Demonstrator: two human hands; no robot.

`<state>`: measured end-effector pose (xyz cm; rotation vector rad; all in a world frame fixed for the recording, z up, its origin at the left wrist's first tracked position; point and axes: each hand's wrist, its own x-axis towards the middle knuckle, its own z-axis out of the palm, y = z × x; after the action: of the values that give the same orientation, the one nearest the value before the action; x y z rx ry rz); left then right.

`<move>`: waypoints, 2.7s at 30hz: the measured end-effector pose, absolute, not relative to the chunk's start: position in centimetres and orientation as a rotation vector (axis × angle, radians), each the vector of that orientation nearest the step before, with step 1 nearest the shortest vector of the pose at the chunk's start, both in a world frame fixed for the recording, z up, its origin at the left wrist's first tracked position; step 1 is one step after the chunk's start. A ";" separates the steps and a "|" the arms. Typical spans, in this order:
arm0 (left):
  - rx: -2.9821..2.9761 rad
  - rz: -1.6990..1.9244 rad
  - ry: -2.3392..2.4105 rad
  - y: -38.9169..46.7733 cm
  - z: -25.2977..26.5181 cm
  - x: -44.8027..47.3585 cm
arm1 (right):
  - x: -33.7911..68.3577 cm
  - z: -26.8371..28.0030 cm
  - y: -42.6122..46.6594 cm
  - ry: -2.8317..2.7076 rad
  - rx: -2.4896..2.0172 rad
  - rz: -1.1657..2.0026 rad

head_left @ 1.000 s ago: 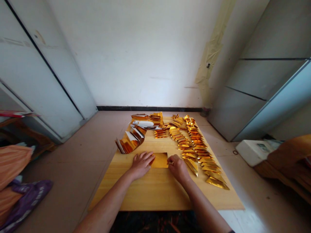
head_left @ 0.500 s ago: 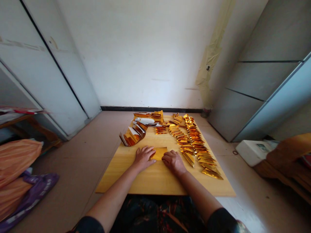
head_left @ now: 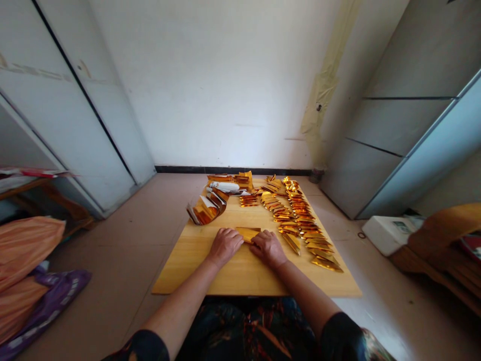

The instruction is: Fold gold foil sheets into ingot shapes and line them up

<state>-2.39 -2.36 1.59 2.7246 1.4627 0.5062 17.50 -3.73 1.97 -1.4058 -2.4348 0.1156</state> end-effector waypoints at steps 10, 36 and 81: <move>2.342 0.673 1.648 -1.7 1.2 -1.6 | 18.5 1.9 -2.3 -2.192 -1.510 0.464; 2.169 0.171 2.109 0.4 2.6 1.6 | 15.2 2.1 -1.7 -2.025 -2.023 0.125; 2.178 0.489 1.873 -1.0 1.3 -1.1 | 17.1 0.8 -0.7 -2.061 -1.698 0.248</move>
<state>-1.11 -1.03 1.34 2.1780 1.8728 0.4888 17.11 -0.72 0.81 -1.6984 -2.0605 0.2481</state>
